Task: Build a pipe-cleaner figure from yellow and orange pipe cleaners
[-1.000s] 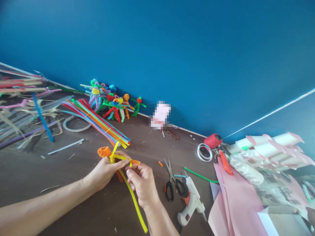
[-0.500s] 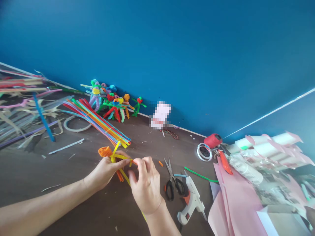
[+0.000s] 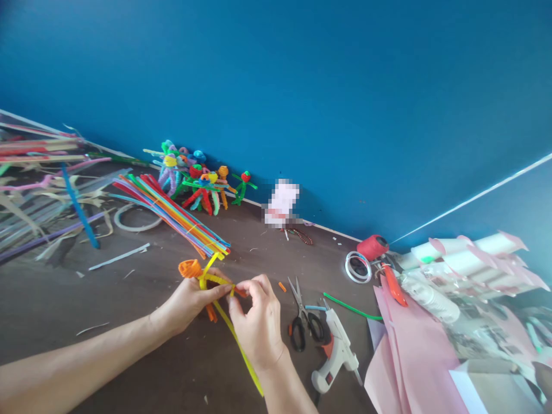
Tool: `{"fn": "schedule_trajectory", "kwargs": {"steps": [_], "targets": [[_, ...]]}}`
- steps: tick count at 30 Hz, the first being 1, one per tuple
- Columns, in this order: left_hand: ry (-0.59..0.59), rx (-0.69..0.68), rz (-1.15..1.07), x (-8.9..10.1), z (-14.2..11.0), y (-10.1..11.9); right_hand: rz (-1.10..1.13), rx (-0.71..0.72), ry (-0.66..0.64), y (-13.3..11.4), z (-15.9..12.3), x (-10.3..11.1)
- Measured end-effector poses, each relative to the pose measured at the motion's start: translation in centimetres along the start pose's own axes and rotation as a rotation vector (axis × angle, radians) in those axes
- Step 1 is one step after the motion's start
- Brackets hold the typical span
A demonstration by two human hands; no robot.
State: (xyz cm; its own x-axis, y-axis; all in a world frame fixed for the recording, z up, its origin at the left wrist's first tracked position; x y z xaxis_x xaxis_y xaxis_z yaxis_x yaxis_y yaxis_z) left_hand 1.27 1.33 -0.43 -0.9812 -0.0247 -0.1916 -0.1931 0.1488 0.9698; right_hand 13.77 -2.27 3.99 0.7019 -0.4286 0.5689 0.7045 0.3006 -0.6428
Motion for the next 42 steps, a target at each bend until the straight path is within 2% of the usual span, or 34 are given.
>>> {"fn": "schedule_trajectory", "kwargs": {"steps": [3,7,14,18,19,21,23,25,27,29,34,38,42], "targets": [[-0.002,-0.038,0.077,0.0,-0.2,0.3,0.134,-0.180,-0.039,0.8,0.2,-0.2],[-0.011,-0.107,0.148,0.1,-0.3,1.0,0.327,-0.426,-0.169,1.9,0.2,-0.6],[-0.154,-0.223,0.205,-0.2,-0.5,1.7,0.795,-0.961,-0.346,3.5,-1.0,-1.9],[-0.223,-0.200,0.164,-0.4,-0.7,1.6,0.921,-1.116,-0.472,3.3,-1.6,-2.6],[-0.196,-0.165,0.145,-0.3,-0.6,1.4,0.900,-1.097,-0.459,3.3,-1.6,-2.7],[-0.097,-0.073,0.113,0.0,-0.3,0.9,0.772,-0.932,-0.309,3.2,-1.2,-2.1],[-0.003,-0.001,0.080,0.2,0.0,0.4,0.552,-0.605,-0.063,2.6,-0.5,-0.7],[0.037,0.015,0.049,0.4,0.2,0.2,0.316,-0.226,0.096,1.3,0.0,0.6],[0.046,0.005,0.020,0.4,0.4,0.1,0.127,0.062,0.121,-0.1,0.0,1.1],[0.039,0.007,-0.005,0.4,0.4,0.1,-0.022,0.213,0.086,-0.7,-0.1,0.9],[0.000,0.025,-0.053,0.2,0.3,0.2,-0.210,0.301,0.090,-0.7,-0.1,0.3],[-0.002,0.031,-0.044,0.2,0.2,0.4,-0.258,0.323,0.099,-0.7,-0.2,0.2],[0.005,0.020,-0.006,0.1,0.1,0.6,-0.249,0.287,0.127,-0.9,-0.2,0.2]]}}
Point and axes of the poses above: each hand's wrist, its own z-axis towards the middle knuckle, its own x-axis out of the back of the hand, y = z × x, the point moved 4 cm from there along z, towards the middle knuckle, and after that the axes turned 15 degrees about y, right-handed, at the moved point
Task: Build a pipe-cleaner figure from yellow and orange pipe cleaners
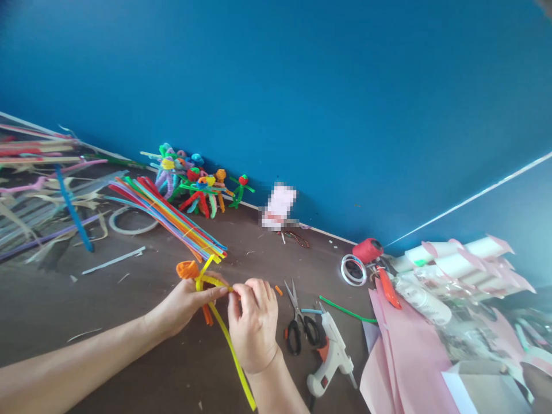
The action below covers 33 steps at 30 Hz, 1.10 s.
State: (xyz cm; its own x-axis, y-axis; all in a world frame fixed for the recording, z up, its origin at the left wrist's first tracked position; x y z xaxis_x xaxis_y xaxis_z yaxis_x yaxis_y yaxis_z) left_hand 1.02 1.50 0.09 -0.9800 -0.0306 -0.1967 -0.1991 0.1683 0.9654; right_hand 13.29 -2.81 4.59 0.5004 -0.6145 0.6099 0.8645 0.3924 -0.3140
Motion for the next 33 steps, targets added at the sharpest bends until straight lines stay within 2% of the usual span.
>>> {"fn": "schedule_trajectory", "kwargs": {"steps": [4,11,19,22,27,29,33], "targets": [[-0.019,-0.026,0.012,-0.1,0.0,0.2,0.078,-0.089,0.033,0.0,0.1,0.0],[-0.104,-0.088,0.060,-0.2,0.1,0.3,0.223,-0.280,-0.030,0.5,-0.1,-0.5],[-0.191,-0.218,0.134,-0.1,0.3,0.9,0.224,-0.290,-0.141,0.5,-0.2,-0.5],[-0.197,-0.172,0.162,0.0,0.4,0.8,0.248,-0.322,-0.227,0.8,-0.3,-0.8],[-0.157,-0.040,0.088,0.2,0.7,0.3,0.418,-0.491,-0.347,1.6,-0.5,-1.1],[-0.126,0.011,0.035,0.3,0.8,0.0,0.427,-0.496,-0.327,1.8,-0.3,-0.9],[-0.105,0.060,0.013,0.4,1.0,-0.3,0.296,-0.374,-0.115,1.5,0.2,0.1]]}}
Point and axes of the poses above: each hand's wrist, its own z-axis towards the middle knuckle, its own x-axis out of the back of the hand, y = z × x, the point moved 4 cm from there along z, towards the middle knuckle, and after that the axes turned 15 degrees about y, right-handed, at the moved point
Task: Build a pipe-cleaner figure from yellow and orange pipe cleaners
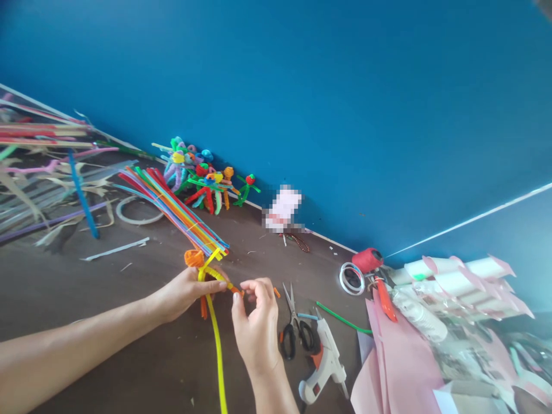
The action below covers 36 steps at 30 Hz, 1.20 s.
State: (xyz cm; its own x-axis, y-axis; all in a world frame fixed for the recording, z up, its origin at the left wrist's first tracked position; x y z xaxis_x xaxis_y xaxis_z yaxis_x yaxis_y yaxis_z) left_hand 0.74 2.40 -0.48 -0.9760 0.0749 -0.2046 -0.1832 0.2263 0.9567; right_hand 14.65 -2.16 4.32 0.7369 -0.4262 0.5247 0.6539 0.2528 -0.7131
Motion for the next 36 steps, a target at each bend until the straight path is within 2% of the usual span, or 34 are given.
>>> {"fn": "schedule_trajectory", "kwargs": {"steps": [4,10,15,19,23,25,27,30,33,36], "targets": [[-0.023,-0.036,0.048,-0.2,-0.2,0.2,-0.052,0.085,0.003,-0.4,-0.3,-0.3],[-0.097,-0.096,0.108,-0.4,-0.3,0.5,-0.003,0.038,-0.062,0.2,-0.4,-1.0],[-0.152,-0.112,0.132,-0.4,-0.4,0.6,0.142,-0.122,-0.186,0.4,-0.3,-1.3],[-0.208,-0.124,0.135,-0.6,-0.6,0.8,0.330,-0.349,-0.295,1.1,-0.7,-1.9],[-0.241,-0.116,0.093,-0.8,-0.9,1.0,0.528,-0.530,-0.310,2.1,-1.4,-2.8],[-0.270,-0.093,0.054,-1.0,-0.9,1.0,0.593,-0.588,-0.317,2.4,-1.6,-3.1],[-0.235,-0.073,0.043,-1.0,-0.9,1.0,0.602,-0.606,-0.338,2.5,-1.7,-3.2],[-0.080,-0.038,0.049,-0.6,-0.5,0.6,0.431,-0.480,-0.330,2.1,-1.4,-2.8],[0.005,0.017,0.000,-0.3,-0.2,0.1,0.139,-0.222,-0.191,1.5,-0.8,-2.0],[0.028,0.044,-0.022,-0.2,-0.1,-0.3,-0.033,-0.032,-0.052,0.8,-0.6,-1.4]]}}
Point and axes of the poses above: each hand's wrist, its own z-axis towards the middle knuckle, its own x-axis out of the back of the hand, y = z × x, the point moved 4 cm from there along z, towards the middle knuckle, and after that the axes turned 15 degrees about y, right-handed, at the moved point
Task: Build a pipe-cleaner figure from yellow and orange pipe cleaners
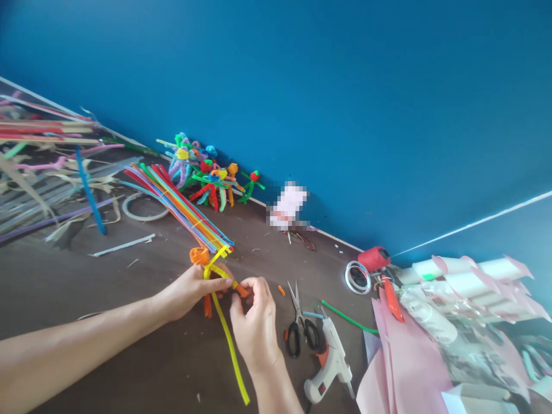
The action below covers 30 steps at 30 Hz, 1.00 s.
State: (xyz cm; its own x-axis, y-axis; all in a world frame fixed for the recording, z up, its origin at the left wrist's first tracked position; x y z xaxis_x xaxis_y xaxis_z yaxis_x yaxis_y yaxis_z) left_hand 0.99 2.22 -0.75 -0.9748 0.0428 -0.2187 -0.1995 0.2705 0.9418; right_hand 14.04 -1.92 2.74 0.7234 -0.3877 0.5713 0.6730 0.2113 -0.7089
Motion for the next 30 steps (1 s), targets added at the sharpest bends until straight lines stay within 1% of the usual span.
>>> {"fn": "schedule_trajectory", "kwargs": {"steps": [3,5,10,15,20,25,30], "targets": [[0.001,-0.018,0.009,0.0,0.1,-0.1,-0.056,0.162,0.056,-0.7,0.0,0.3],[-0.003,-0.034,0.009,0.0,0.1,0.0,-0.103,0.250,0.062,-1.2,0.0,0.3],[-0.014,-0.043,-0.001,-0.1,0.0,0.1,-0.243,0.358,0.071,-1.5,-0.1,0.2],[0.002,-0.069,0.019,0.0,0.0,0.0,-0.269,0.378,0.083,-1.5,-0.1,0.2],[-0.010,-0.063,0.017,0.0,0.0,-0.1,-0.261,0.377,0.077,-1.5,-0.2,0.1],[-0.027,-0.070,0.012,-0.1,-0.1,0.1,-0.219,0.375,0.101,-1.6,-0.2,0.0],[-0.046,-0.076,0.026,-0.2,-0.3,0.5,-0.204,0.370,0.096,-1.6,0.0,0.1]]}}
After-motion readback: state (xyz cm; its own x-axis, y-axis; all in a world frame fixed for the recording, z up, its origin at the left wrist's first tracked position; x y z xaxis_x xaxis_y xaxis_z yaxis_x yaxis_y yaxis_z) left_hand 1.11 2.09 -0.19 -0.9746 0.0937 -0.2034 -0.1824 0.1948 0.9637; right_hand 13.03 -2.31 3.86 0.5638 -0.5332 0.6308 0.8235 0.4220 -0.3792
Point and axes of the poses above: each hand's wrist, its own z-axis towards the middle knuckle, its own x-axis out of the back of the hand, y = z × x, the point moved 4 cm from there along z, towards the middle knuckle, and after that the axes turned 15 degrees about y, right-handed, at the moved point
